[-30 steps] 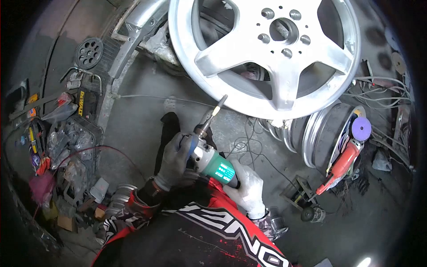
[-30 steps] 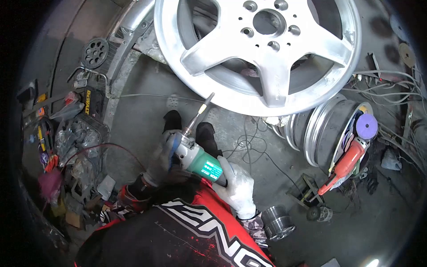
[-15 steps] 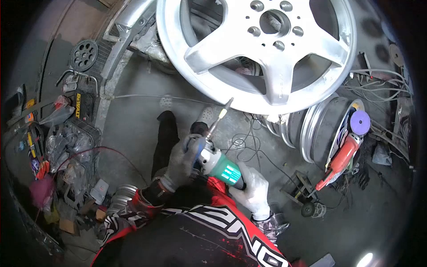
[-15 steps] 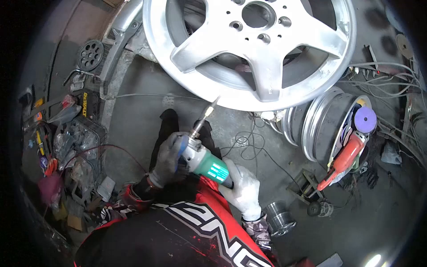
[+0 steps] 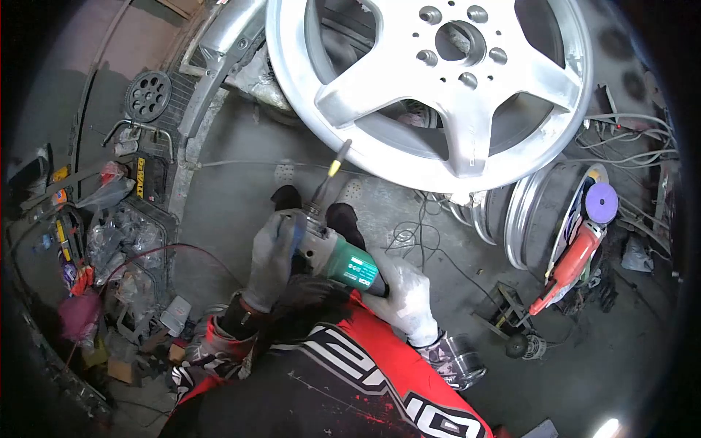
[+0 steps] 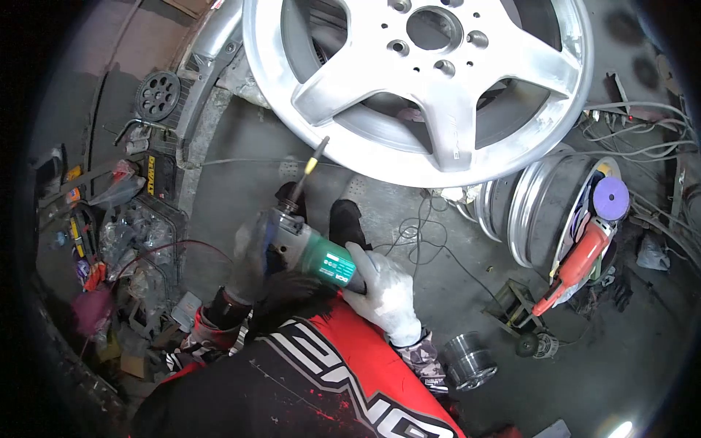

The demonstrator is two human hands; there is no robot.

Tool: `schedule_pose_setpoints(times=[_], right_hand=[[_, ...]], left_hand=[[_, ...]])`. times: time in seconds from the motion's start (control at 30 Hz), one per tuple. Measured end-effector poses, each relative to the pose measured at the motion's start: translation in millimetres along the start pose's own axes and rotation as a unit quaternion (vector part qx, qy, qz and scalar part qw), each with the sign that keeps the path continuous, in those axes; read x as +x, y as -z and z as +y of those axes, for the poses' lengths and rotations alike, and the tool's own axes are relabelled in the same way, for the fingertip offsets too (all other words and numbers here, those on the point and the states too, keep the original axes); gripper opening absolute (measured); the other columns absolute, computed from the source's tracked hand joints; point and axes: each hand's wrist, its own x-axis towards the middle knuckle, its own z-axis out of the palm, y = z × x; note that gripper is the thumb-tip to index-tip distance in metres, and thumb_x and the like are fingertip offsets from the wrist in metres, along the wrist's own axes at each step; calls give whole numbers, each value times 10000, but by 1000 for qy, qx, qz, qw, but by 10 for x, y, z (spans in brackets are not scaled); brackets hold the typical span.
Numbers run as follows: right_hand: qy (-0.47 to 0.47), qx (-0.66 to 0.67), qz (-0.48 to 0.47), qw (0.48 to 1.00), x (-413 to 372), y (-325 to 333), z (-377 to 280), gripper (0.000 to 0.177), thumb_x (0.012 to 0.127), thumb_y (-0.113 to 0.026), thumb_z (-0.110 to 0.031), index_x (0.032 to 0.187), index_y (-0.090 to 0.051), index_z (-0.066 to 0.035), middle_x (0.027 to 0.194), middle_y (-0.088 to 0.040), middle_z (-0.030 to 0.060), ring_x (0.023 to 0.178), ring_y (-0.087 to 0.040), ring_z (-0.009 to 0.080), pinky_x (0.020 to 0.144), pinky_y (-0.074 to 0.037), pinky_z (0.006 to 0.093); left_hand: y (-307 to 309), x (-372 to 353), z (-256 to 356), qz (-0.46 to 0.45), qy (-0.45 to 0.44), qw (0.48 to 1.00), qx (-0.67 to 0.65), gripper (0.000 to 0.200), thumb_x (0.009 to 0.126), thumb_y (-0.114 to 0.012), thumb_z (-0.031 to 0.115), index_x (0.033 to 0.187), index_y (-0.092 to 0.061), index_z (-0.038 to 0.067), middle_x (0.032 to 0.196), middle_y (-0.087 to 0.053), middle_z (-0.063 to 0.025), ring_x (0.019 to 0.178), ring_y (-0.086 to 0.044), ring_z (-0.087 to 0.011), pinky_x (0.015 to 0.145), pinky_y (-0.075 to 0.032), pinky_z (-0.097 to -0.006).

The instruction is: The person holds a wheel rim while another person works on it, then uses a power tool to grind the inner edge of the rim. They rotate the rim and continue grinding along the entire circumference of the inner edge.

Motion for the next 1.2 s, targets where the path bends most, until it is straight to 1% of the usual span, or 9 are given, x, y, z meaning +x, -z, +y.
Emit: schedule_pose_setpoints(times=[0.17, 0.27, 0.37, 0.47, 0.5, 0.53, 0.83, 1.0, 1.2], right_hand=[[-1, 12, -1, 1000, 101, -36, -30, 844, 663, -902, -208, 1453, -619, -123, 1164, -717, 151, 1022, -718, 365, 873, -584, 466], [-29, 16, -14, 999, -27, 67, -12, 818, 679, -898, -201, 1445, -624, -118, 1146, -725, 151, 1021, -723, 368, 873, -587, 465], [-54, -4, 1, 999, -286, 189, 63, 768, 694, -878, -185, 1420, -639, -112, 1087, -741, 149, 1000, -736, 367, 853, -597, 462], [-93, -21, -5, 995, -458, 326, 25, 761, 689, -874, -183, 1410, -642, -109, 1087, -740, 152, 999, -736, 365, 852, -598, 465], [-98, -24, -5, 995, -472, 353, 8, 751, 685, -870, -181, 1398, -645, -106, 1080, -740, 152, 996, -737, 364, 850, -598, 469], [-98, -25, -5, 995, -458, 355, -6, 751, 685, -870, -181, 1398, -645, -106, 1080, -740, 152, 996, -737, 364, 850, -598, 469], [-46, 32, -16, 998, 47, 69, -213, 818, 670, -875, -198, 1443, -620, -108, 1127, -739, 160, 1004, -731, 368, 874, -590, 454], [-46, 23, -17, 999, 92, 52, -229, 818, 677, -879, -200, 1448, -616, -114, 1130, -740, 159, 1012, -734, 363, 874, -593, 450], [-67, 19, 1, 998, -76, 62, -238, 815, 677, -889, -187, 1444, -620, -122, 1138, -742, 157, 1026, -738, 356, 877, -596, 447]], left_hand=[[80, 131, 141, 4, 18, 999, 46, 418, 1040, -671, 193, 1369, -597, -54, 1202, -724, -211, 966, -725, -367, 855, -571, -413], [-140, 73, 180, 60, 220, 941, -250, 359, 1058, -628, 258, 1251, -651, -43, 1106, -683, -206, 977, -693, -295, 851, -545, -394], [-296, 56, 191, -17, -228, 960, 161, 461, 962, -706, 178, 1375, -602, 2, 1181, -647, -242, 1003, -692, -429, 849, -576, -473], [-495, -22, 33, -114, 23, 991, -72, 474, 963, -713, 167, 1407, -598, 48, 1186, -648, -238, 1018, -691, -439, 862, -578, -478], [-506, 32, 2, -72, -226, 964, 118, 414, 1030, -692, 208, 1337, -572, -44, 1243, -656, -232, 1020, -698, -372, 941, -560, -422], [-489, 29, -25, -71, -227, 964, 117, 414, 1030, -692, 208, 1337, -572, -44, 1243, -656, -232, 1020, -698, -372, 941, -560, -422], [115, 145, 295, 14, -205, 952, 227, 293, 1042, -636, 167, 1268, -636, -19, 1136, -668, -221, 949, -692, -363, 795, -549, -459], [95, 177, 465, 55, 97, 992, -54, 340, 1103, -602, 296, 1151, -692, -29, 1015, -715, -148, 901, -668, -200, 812, -531, -359], [27, 91, 393, 18, 49, 999, 6, 343, 1111, -588, 297, 1158, -692, -26, 1040, -723, -140, 915, -674, -181, 828, -534, -348]])
